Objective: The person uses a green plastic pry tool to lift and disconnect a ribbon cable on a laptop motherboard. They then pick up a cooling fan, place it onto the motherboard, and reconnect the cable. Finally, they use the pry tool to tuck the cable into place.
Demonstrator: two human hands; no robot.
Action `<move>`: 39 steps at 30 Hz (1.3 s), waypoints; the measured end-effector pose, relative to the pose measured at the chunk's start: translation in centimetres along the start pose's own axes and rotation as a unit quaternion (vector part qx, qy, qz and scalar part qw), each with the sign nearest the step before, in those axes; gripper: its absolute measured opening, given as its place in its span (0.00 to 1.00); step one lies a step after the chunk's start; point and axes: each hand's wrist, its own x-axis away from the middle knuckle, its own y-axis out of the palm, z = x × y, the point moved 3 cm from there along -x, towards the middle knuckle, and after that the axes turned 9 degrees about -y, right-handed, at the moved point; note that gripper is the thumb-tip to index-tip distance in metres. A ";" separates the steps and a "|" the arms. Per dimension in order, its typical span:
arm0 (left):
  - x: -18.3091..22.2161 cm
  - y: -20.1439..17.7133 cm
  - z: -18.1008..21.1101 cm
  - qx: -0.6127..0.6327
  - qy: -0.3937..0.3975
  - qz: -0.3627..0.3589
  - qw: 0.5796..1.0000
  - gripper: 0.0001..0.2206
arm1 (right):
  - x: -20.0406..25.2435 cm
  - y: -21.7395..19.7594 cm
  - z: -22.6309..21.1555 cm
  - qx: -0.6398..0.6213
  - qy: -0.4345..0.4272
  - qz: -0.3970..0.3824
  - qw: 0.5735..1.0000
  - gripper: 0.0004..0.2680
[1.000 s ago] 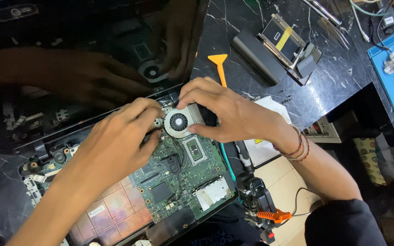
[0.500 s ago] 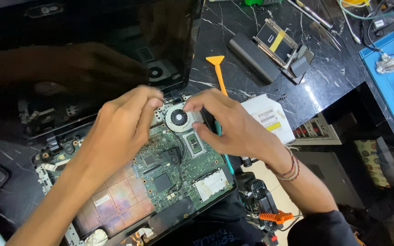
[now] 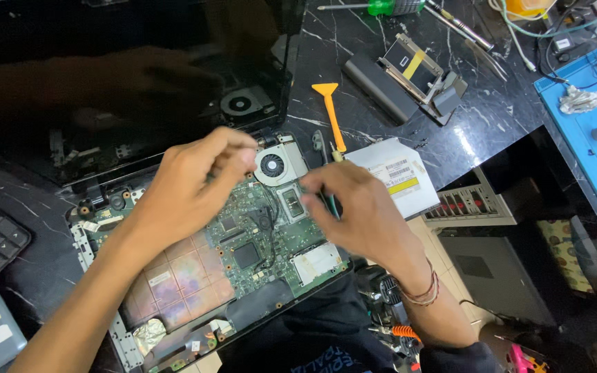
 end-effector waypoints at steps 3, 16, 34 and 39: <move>0.4 0.3 -0.4 0.065 -0.120 0.007 0.991 0.21 | 1.3 0.0 1.4 0.059 0.101 0.002 0.993 0.07; 0.1 5.8 2.2 -0.066 -0.023 -0.103 0.992 0.13 | 6.2 1.0 1.7 -0.007 0.269 0.021 0.963 0.06; -1.7 9.3 3.4 -0.262 0.071 -0.084 0.959 0.12 | 7.2 0.6 0.7 -0.073 0.276 0.063 0.956 0.14; -1.0 9.1 3.7 -0.210 0.061 -0.115 0.969 0.16 | 6.9 0.4 0.2 -0.136 0.304 0.076 0.940 0.16</move>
